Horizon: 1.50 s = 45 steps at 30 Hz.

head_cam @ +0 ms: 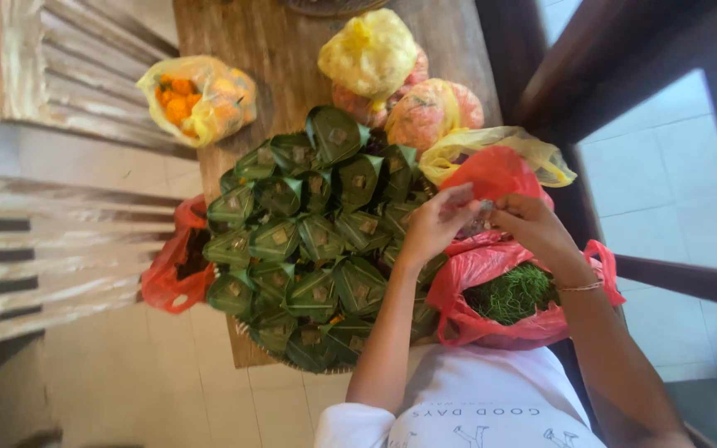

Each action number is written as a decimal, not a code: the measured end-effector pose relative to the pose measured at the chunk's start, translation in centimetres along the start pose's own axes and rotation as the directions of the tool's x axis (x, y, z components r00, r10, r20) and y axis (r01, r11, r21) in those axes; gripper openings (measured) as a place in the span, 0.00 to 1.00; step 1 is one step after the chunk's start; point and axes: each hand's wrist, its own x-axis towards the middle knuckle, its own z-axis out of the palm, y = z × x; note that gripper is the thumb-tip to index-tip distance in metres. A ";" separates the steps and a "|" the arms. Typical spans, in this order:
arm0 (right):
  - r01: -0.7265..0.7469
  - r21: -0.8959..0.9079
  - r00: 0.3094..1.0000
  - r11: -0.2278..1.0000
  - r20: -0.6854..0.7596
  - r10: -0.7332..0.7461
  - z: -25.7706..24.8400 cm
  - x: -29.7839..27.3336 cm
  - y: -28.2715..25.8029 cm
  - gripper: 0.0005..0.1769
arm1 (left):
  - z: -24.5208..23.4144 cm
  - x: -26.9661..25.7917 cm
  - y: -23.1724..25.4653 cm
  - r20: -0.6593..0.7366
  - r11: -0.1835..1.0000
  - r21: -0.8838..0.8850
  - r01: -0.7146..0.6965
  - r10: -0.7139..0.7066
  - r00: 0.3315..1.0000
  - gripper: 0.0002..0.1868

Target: Arranging flowers and leaves into small decorative packets on a tray.

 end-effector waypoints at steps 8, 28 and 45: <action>0.040 0.065 0.955 0.997 -0.296 -0.019 1.3 -5.4 -3.5 0.10 | 1.2 -2.2 5.3 0.203 1.000 -0.018 0.002 0.001 0.979 0.18; 0.266 0.157 0.823 0.951 -0.551 -0.139 11.8 -12.4 -5.1 0.13 | -1.9 -6.9 3.0 0.293 0.977 -0.184 0.105 -0.047 0.955 0.08; 0.354 0.195 0.722 0.915 -0.678 -0.135 15.1 -15.8 -4.3 0.13 | -2.8 -9.6 3.9 0.438 0.991 -0.092 0.099 -0.049 0.898 0.12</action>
